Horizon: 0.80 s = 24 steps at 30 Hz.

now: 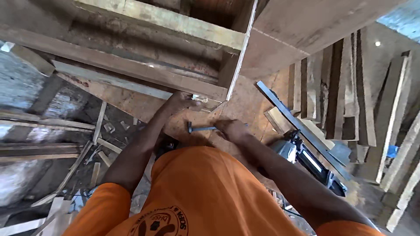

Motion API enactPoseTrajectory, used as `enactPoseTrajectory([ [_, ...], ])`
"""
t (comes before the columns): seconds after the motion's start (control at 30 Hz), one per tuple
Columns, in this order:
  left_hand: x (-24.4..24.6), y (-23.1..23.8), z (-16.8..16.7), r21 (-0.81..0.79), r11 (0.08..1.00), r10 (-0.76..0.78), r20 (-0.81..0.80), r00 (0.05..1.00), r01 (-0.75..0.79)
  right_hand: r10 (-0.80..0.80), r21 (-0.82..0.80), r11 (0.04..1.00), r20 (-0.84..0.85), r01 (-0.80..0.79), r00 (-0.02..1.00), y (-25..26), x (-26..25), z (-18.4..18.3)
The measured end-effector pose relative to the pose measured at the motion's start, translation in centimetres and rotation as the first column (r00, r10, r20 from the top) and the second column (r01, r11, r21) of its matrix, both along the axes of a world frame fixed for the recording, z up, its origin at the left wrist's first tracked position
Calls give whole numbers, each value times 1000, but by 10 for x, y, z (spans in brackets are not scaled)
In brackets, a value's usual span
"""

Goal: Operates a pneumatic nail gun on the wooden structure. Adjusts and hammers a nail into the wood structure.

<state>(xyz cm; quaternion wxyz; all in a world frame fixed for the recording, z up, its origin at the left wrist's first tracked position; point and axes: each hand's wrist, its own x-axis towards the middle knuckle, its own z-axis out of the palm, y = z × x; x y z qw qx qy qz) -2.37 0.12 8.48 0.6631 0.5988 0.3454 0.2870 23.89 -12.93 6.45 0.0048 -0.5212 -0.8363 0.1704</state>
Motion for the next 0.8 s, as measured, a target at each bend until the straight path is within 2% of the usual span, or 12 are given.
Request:
enactPoseTrajectory([
  [0.07, 0, -1, 2, 16, 1000, -19, -53, 998, 20, -119, -18, 993, -17, 119, 993, 1, 3, -2],
  [0.1, 1, -1, 4, 16, 1000, -17, -75, 997, 19, -121, -14, 993, -32, 120, 992, 2, 4, -5],
  [0.2, -1, 0, 3, 3, 1000, -9, -109, 994, 9, 50, 27, 998, -64, -49, 997, -2, 5, -12],
  [0.23, -1, 2, 4, 9, 1000, -13, -114, 993, 14, 46, 40, 998, -65, -44, 997, -2, 6, -12],
  [0.3, 1, 2, 6, 25, 999, -23, -95, 995, 26, -129, 18, 991, -64, 130, 990, 0, 8, -13],
  [0.33, 2, 2, 6, 29, 999, -22, -77, 997, 24, -164, 35, 985, -64, 166, 984, 1, 8, -13],
  [0.47, 2, 0, 9, 9, 1000, -9, -92, 996, 10, 20, 90, 996, -92, -11, 996, 3, 11, -11],
  [0.57, 4, 3, 9, -1, 1000, -17, -102, 995, 17, -155, 41, 986, -92, 159, 984, 6, 10, -9],
  [0.6, 4, 4, 8, 5, 1000, -15, -101, 995, 16, -146, 36, 988, -86, 149, 986, 6, 8, -9],
  [0.7, 1, 4, 6, -6, 1000, -20, -116, 993, 20, 36, 43, 999, -87, -32, 996, 1, 2, -10],
  [0.73, 1, 5, 6, -8, 1000, -26, -123, 992, 25, 18, 46, 999, -93, -14, 995, 2, 0, -10],
  [0.8, 2, 4, 6, -3, 1000, -24, -106, 994, 24, -153, 34, 987, -107, 157, 982, 3, -3, -12],
])
